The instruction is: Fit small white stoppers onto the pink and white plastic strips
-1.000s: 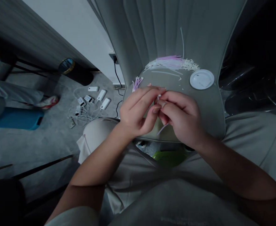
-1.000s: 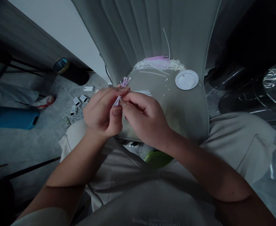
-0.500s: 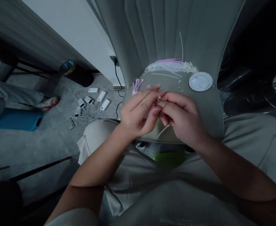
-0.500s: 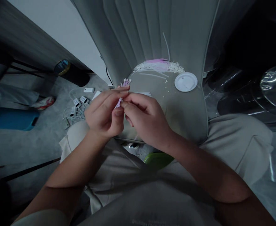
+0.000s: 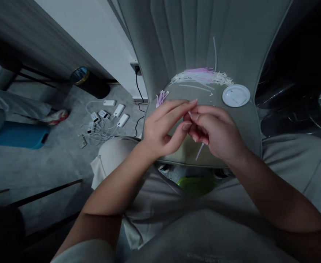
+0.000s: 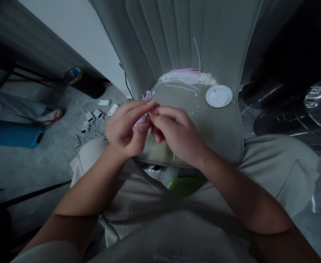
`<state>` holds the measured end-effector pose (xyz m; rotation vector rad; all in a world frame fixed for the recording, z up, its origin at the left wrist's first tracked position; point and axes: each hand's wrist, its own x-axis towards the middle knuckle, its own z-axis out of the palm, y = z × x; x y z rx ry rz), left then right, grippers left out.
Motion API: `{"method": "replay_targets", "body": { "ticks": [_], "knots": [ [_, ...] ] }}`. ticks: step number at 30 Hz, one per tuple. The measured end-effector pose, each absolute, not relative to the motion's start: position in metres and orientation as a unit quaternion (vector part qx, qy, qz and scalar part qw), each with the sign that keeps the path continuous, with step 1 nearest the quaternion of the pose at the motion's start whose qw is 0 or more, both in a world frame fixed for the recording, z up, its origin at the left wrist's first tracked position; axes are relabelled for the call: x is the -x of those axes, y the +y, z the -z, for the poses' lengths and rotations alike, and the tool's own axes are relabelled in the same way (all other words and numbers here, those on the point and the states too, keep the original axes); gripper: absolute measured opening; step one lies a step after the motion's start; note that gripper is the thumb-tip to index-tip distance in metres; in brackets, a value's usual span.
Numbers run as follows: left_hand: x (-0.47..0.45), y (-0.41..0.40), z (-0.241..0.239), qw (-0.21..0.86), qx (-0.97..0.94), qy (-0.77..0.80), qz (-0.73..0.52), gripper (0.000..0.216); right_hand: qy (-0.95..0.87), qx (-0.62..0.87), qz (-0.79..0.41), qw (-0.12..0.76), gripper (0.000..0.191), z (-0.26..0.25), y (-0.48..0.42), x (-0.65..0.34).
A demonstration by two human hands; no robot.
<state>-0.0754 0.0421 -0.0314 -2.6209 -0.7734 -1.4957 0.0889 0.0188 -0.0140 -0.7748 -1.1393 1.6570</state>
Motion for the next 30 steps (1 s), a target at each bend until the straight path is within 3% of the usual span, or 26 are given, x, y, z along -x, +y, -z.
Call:
{"method": "replay_targets", "body": {
  "ticks": [6,30],
  "knots": [
    [0.075,0.04,0.03,-0.023,0.836,-0.265,0.481,0.032,-0.442,0.31,-0.694,0.477,0.026,0.015,0.02,-0.088],
    [0.076,0.039,0.036,0.05,0.838,-0.249,0.483,0.036,-0.409,0.318,-0.688,0.509,0.028,0.014,0.009,-0.084]
  ]
}}
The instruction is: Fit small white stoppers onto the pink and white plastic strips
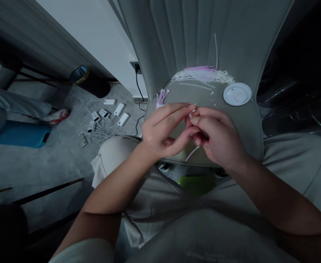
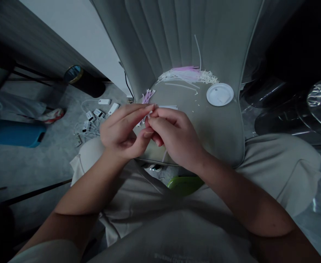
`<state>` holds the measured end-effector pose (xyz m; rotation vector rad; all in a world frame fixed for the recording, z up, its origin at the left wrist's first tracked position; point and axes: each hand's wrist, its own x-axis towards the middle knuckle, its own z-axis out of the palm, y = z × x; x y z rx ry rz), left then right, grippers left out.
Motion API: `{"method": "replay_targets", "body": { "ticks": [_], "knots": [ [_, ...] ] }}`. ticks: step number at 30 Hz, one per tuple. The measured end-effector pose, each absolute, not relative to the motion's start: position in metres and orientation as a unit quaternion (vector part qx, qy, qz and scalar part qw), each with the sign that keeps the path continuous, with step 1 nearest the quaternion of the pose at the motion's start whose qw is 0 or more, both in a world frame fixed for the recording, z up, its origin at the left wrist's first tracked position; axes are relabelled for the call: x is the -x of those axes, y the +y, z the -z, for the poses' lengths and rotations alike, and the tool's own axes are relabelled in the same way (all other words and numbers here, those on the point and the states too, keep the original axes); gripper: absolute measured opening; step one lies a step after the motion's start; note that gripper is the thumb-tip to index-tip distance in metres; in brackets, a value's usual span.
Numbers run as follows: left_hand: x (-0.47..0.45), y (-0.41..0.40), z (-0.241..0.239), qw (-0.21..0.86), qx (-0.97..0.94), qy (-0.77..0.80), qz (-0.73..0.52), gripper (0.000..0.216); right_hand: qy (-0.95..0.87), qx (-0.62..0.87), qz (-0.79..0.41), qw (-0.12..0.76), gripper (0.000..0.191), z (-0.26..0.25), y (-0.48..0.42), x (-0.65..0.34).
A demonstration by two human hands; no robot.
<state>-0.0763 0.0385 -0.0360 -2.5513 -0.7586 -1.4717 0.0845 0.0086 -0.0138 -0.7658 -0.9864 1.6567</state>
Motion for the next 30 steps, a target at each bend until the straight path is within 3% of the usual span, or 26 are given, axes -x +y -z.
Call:
{"method": "replay_targets", "body": {
  "ticks": [13,18,30],
  "knots": [
    [0.077,0.043,0.039,0.087,0.842,-0.27,0.458,0.041,-0.397,0.344,-0.695,0.491,0.018,0.011,0.017,-0.087],
    [0.081,0.043,0.037,0.051,0.848,-0.305,0.431,0.046,-0.413,0.338,-0.709,0.461,0.025,0.01,0.021,-0.091],
    [0.073,0.039,0.032,-0.022,0.827,-0.279,0.487,0.033,-0.406,0.329,-0.722,0.453,0.023,0.009,0.02,-0.092]
  ]
}}
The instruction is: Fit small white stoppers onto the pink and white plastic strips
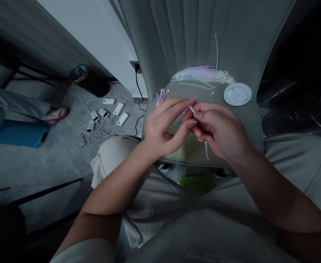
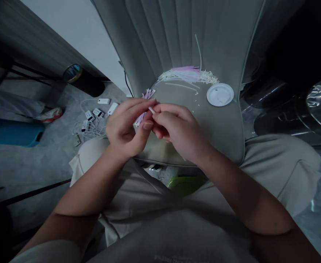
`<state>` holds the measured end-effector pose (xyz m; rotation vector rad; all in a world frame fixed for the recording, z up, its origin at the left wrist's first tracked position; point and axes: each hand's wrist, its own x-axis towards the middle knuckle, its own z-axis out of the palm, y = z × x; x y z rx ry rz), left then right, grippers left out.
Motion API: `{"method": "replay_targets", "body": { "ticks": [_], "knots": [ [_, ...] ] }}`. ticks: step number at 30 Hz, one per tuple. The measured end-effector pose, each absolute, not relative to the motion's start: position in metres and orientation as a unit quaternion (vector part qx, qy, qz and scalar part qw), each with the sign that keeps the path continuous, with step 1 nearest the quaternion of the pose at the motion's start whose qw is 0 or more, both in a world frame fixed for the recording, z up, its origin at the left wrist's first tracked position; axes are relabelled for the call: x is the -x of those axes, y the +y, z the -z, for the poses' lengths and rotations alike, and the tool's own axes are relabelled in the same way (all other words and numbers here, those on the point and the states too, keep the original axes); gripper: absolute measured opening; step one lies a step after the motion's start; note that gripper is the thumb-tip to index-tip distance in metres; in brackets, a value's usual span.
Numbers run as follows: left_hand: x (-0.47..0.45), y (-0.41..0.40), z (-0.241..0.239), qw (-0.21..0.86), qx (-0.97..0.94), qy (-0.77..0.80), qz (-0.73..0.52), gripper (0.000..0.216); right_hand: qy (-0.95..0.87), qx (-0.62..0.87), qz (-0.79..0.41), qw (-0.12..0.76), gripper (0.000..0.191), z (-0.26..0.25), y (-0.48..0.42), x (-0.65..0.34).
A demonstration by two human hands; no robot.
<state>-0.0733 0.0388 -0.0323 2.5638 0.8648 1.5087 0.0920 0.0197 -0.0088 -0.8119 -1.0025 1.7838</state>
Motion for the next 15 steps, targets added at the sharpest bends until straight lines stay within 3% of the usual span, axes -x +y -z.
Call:
{"method": "replay_targets", "body": {
  "ticks": [15],
  "knots": [
    [0.0744,0.0396,0.0387,0.0,-0.828,0.265,-0.494,0.042,-0.368,0.328,-0.739,0.46,0.023,0.0058,0.0143,-0.0911]
  ]
}}
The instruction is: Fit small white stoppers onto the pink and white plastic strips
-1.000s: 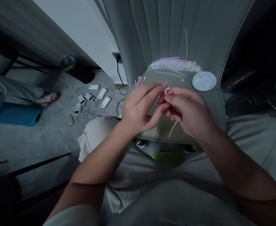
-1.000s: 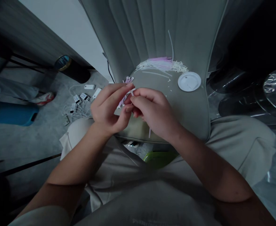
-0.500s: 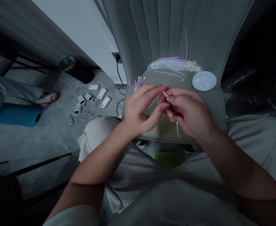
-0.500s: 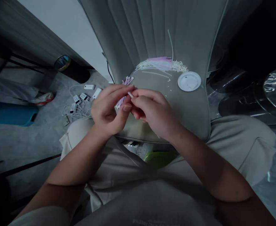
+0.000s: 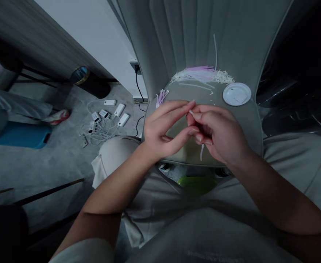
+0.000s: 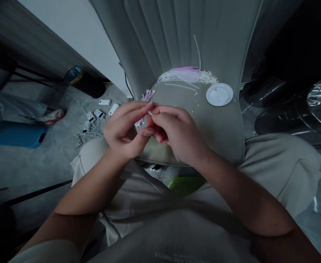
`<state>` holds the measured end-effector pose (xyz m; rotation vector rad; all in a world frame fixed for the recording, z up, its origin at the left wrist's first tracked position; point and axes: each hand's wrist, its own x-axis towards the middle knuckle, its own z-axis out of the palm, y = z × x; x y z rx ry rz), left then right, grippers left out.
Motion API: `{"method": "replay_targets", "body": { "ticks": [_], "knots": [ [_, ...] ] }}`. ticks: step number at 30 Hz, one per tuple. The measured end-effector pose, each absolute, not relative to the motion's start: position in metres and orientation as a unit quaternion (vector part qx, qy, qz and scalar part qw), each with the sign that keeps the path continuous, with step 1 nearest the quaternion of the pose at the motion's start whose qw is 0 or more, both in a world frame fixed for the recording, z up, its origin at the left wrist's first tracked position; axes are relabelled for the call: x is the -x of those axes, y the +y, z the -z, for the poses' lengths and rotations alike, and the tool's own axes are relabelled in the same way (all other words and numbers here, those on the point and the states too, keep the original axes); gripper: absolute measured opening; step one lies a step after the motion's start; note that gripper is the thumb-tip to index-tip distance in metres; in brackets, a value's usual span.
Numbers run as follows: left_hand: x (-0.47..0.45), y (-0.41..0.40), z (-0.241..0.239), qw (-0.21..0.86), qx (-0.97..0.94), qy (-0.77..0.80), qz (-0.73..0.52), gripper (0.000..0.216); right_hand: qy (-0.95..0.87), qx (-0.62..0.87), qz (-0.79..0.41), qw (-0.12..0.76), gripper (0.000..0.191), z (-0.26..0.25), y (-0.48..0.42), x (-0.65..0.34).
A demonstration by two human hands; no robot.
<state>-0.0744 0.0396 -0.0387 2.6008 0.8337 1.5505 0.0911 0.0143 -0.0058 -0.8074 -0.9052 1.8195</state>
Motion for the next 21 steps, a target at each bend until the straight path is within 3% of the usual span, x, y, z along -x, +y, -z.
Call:
{"method": "replay_targets", "body": {
  "ticks": [12,21],
  "knots": [
    [0.0774,0.0404,0.0377,-0.026,-0.848,0.273,-0.454,0.047,-0.368,0.336,-0.736,0.459,0.021,0.0041,0.0176,-0.0923],
    [0.0777,0.0372,0.0321,-0.027,-0.844,0.293,-0.448,0.044,-0.464,0.325,-0.66,0.494,0.022,0.011,0.0188,-0.0923]
  ]
}}
